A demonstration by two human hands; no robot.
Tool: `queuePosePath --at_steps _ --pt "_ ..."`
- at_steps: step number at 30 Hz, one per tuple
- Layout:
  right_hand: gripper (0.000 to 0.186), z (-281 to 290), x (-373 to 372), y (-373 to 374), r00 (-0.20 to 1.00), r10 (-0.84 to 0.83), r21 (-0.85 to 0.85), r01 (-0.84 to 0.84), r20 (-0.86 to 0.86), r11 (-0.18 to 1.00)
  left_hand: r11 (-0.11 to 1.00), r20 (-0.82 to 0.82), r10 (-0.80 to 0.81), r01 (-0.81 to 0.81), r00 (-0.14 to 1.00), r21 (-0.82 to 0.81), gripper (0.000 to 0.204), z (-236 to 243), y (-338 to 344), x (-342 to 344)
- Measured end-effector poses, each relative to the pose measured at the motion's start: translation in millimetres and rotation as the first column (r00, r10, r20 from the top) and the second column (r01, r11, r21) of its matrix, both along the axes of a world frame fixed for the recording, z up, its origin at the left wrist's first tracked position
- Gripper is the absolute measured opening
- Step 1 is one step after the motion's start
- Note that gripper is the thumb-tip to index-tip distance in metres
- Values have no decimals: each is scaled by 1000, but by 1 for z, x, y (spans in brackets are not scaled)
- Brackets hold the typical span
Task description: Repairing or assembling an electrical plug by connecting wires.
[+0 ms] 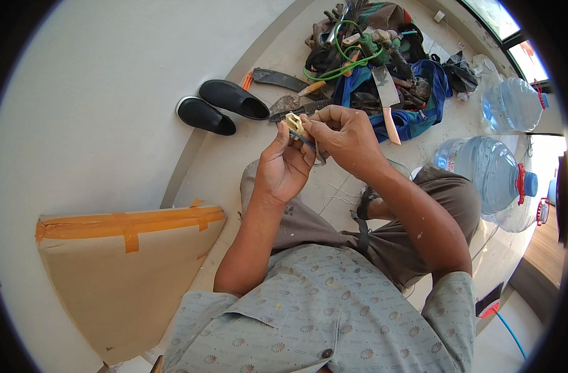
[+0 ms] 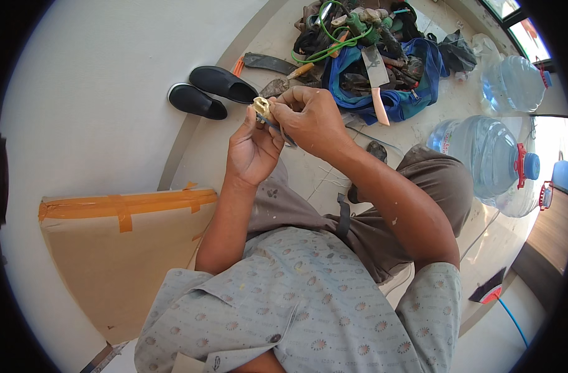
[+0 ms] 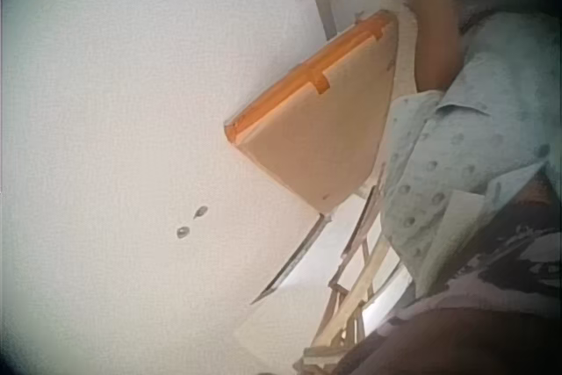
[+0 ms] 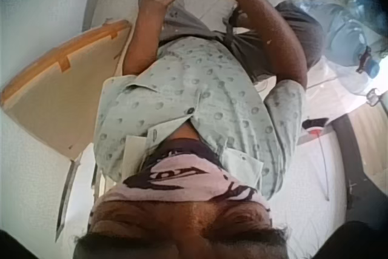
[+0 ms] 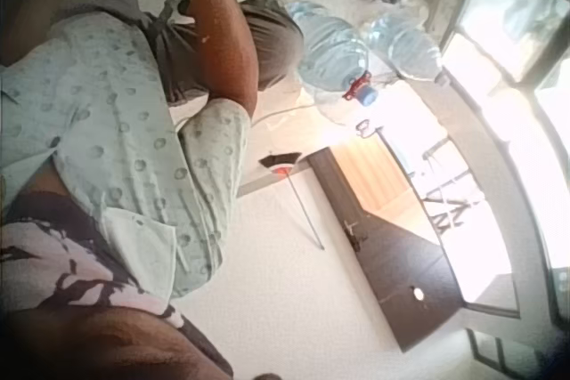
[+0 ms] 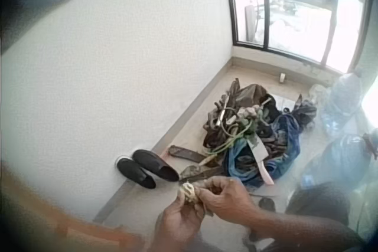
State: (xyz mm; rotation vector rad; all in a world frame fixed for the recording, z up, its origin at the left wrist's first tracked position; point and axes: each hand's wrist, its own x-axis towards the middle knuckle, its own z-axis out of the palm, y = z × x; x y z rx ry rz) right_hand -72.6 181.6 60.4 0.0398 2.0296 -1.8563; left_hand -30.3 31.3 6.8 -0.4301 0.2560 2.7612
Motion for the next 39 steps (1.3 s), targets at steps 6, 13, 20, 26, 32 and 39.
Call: queuePosePath --at_steps 6,13,20,26,32,39 --pt "22 -9 1 2 996 10 49 -6 -92 999 954 -82 48 -70 995 -292 36 15 5 3" --pt "19 -16 3 -1 938 -66 120 113 -341 986 849 -215 23 -132 976 -512 41 14 -2 5" --pt "18 -7 -1 -1 753 20 141 96 -657 985 771 -233 51 -186 971 -609 40 15 3 6" --pt "18 9 -5 10 829 123 181 -27 -545 983 843 -208 11 -121 978 -525 41 13 -5 5" --pt "21 -5 -5 5 978 103 100 -86 -180 991 676 -303 -19 -211 953 -706 41 16 7 6" --pt "20 -9 1 -2 999 -37 -120 40 31 992 638 -335 -30 -240 942 -732 44 14 10 6"
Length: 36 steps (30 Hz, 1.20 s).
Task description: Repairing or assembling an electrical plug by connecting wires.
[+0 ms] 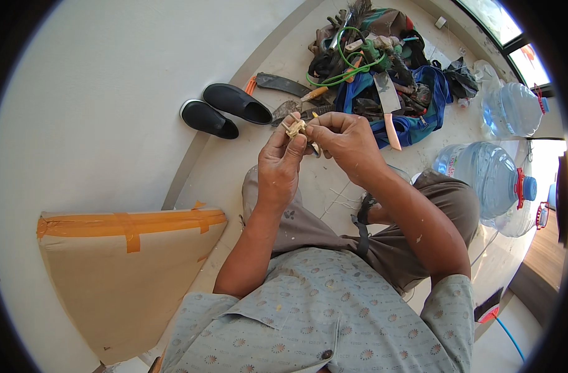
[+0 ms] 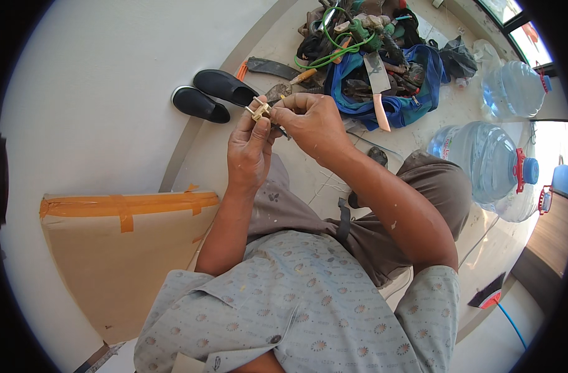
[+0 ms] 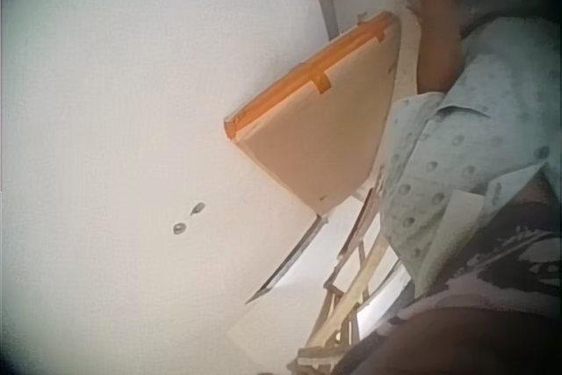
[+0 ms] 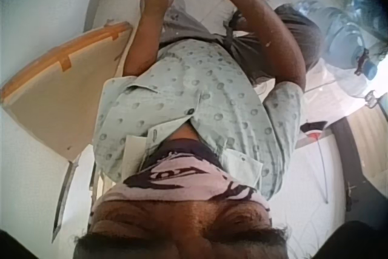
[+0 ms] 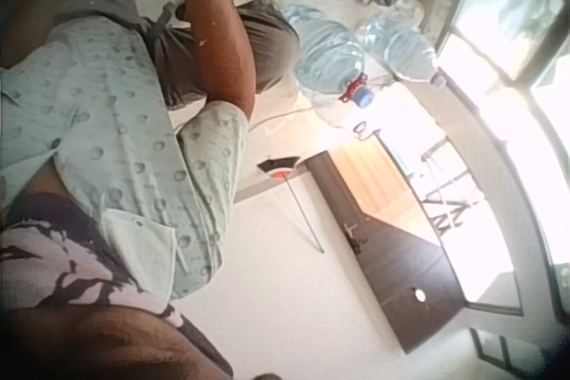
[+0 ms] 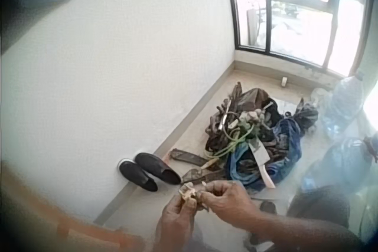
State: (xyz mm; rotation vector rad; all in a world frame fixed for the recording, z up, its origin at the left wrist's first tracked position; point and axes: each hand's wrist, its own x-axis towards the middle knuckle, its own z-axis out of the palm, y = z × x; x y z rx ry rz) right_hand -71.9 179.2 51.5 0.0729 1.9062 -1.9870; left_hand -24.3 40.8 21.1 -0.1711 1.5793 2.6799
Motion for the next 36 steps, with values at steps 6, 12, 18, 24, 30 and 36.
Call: queuePosePath --at_steps 6,12,18,24,30,36 --pt "16 4 2 -2 999 -10 -131 15 35 991 995 -31 11 -14 999 -99 45 -3 -2 0" --pt "17 -5 3 -6 999 -15 -115 11 -37 993 993 -14 30 -31 999 -112 50 -1 1 2" --pt "20 2 13 -10 999 -14 -29 13 -36 1000 990 -45 42 -48 998 -131 49 -3 2 2" --pt "21 -11 10 -7 999 30 27 -29 -33 999 998 -49 -20 16 999 -68 47 -5 3 3" --pt "22 -5 6 -3 997 38 -13 -39 -74 999 981 13 -5 2 1000 193 43 -4 -1 1" --pt "19 -5 3 -3 990 -86 -226 110 112 968 966 52 -45 31 998 255 43 -1 -9 1"
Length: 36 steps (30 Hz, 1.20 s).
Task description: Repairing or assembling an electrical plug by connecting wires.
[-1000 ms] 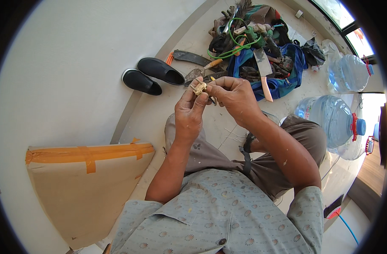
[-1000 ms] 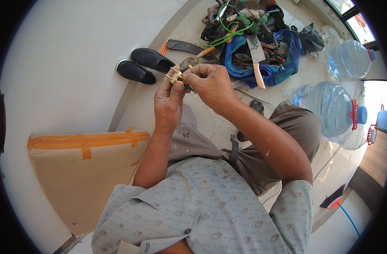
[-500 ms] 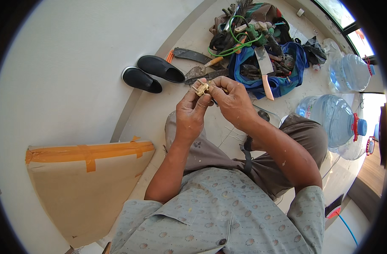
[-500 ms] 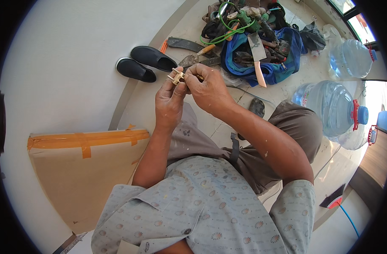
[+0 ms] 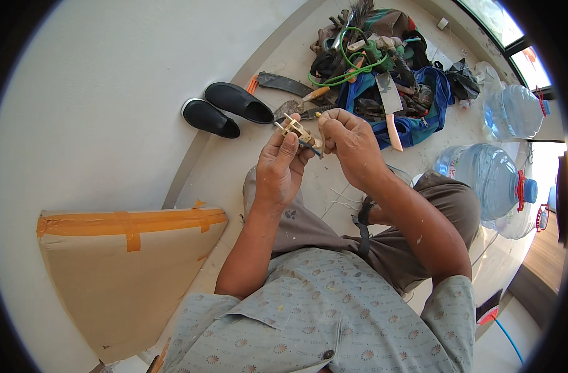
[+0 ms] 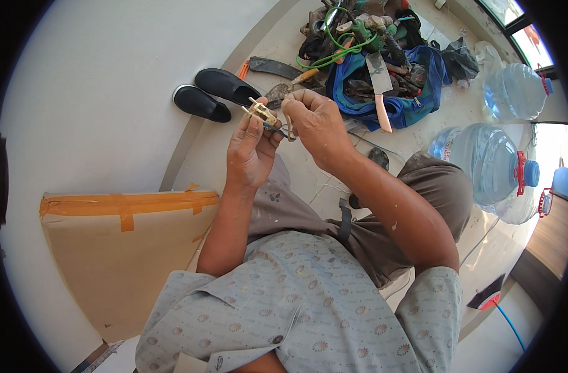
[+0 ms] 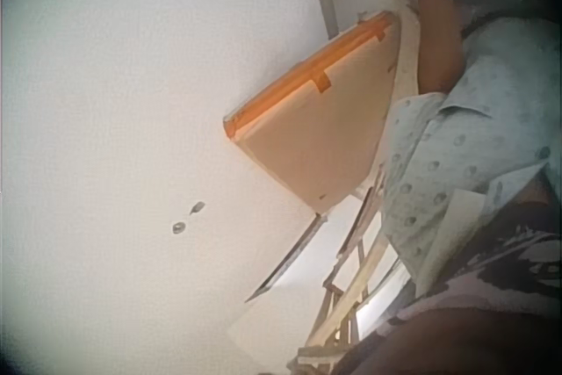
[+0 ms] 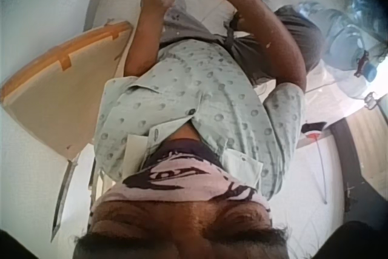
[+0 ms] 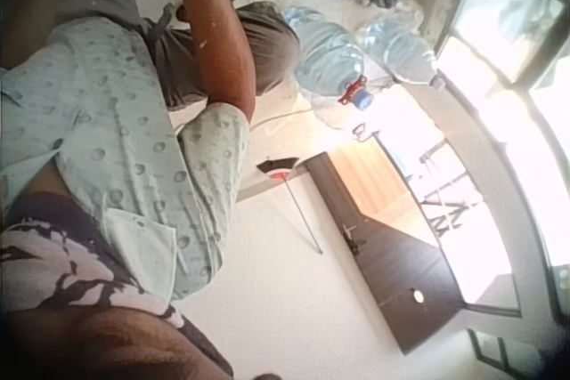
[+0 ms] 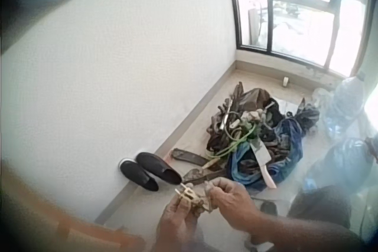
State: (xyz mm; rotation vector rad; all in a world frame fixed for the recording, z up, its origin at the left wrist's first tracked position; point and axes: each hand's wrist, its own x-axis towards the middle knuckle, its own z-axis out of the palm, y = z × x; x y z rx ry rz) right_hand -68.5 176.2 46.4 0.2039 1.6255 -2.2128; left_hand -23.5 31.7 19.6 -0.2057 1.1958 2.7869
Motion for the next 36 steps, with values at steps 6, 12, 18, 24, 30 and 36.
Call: queuePosePath --at_steps 6,12,18,24,30,36 --pt "23 0 -9 12 998 1 240 13 -56 971 969 153 25 -61 988 240 40 -3 -9 -3" --pt "26 6 3 4 868 207 447 20 -452 894 936 198 6 -75 980 343 36 -4 -15 -5" --pt "17 -3 5 -1 897 205 407 -32 -390 913 958 252 10 -81 968 274 31 6 -9 -4" --pt "17 11 4 2 883 307 497 -100 -355 862 1000 127 0 2 992 -16 27 -1 -11 -4" --pt "18 11 4 4 864 360 553 -118 -352 825 993 138 -17 33 990 -114 15 0 -8 -4" --pt "17 4 1 7 854 340 496 -113 -394 861 995 153 50 -36 987 -94 13 -2 -5 -5"
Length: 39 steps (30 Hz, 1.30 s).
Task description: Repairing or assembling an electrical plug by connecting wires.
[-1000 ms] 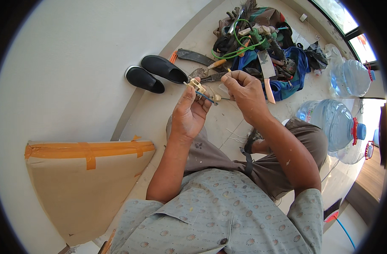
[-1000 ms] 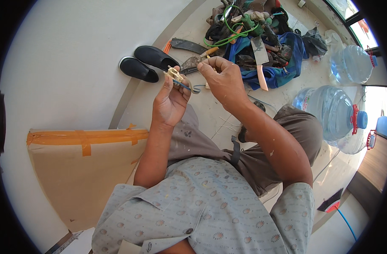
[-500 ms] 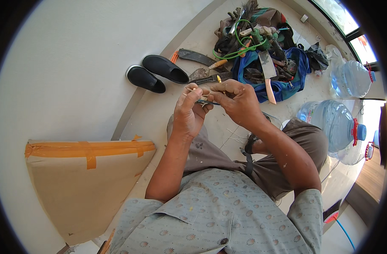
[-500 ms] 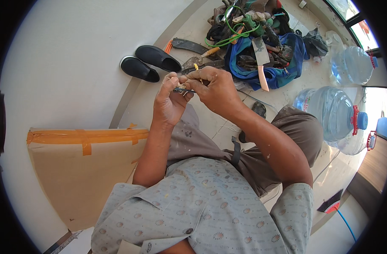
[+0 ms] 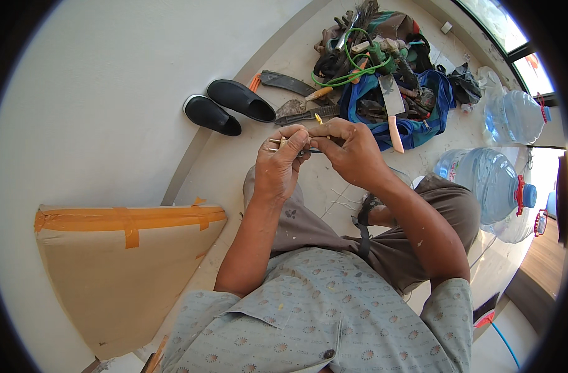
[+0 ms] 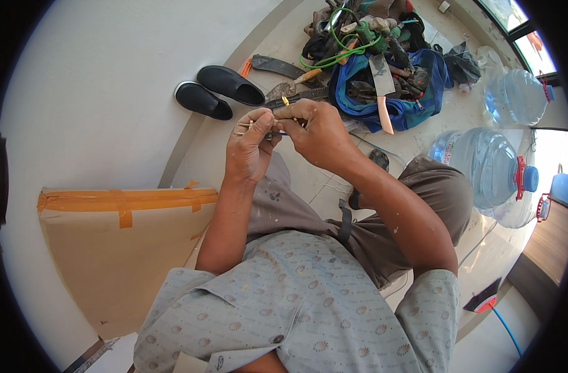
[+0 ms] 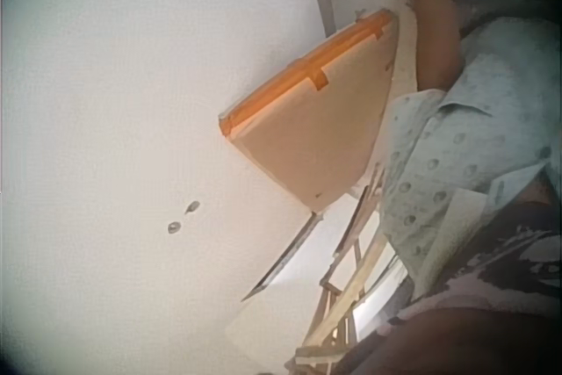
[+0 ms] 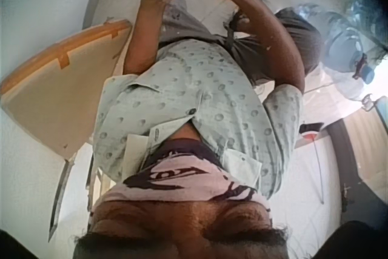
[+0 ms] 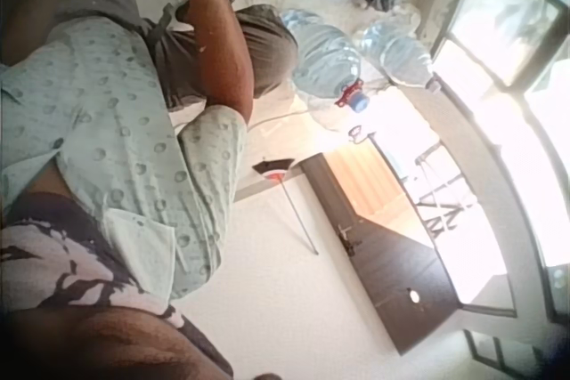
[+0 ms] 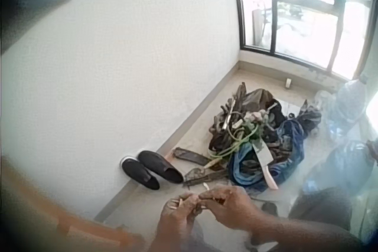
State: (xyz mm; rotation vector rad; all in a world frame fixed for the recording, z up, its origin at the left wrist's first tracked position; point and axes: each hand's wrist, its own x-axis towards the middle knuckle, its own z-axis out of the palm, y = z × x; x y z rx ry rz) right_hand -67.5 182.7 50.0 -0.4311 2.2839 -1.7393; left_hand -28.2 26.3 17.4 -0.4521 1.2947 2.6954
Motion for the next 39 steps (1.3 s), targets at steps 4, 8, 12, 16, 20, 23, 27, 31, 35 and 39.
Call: queuePosePath --at_steps 4,8,12,16,20,23,27,31,35,39 --pt "16 7 3 -1 1000 -11 82 13 -24 997 1000 4 -4 4 1000 27 13 -3 -3 0" --pt "17 7 4 -1 999 -26 62 27 -29 998 994 21 -7 5 1000 109 15 -4 -2 1" --pt "19 6 5 -1 1000 -1 92 3 -23 996 980 -31 -72 76 997 183 17 -4 -7 -2" --pt "18 2 4 -1 998 -46 26 46 -34 999 921 1 -32 29 999 388 26 -1 -7 -3" --pt "17 8 4 -1 993 -51 -18 54 108 998 859 -32 -70 77 997 506 37 -3 -12 -5" --pt "17 6 6 -2 987 -62 -48 70 146 996 884 -19 -53 56 998 465 31 2 -10 -2" --pt "18 4 5 -4 982 -63 -157 91 178 983 877 -10 -26 28 1000 479 33 -5 -14 -2" --pt "18 2 4 -5 978 -108 -141 134 179 981 808 -26 -66 68 998 585 36 -10 -13 -3" --pt "18 -3 4 -5 981 -112 -94 128 159 987 731 -47 -98 104 994 675 35 -18 -12 -2" --pt "18 0 2 -6 964 -108 -87 133 244 987 687 -35 -103 97 994 721 34 -17 -11 -2"
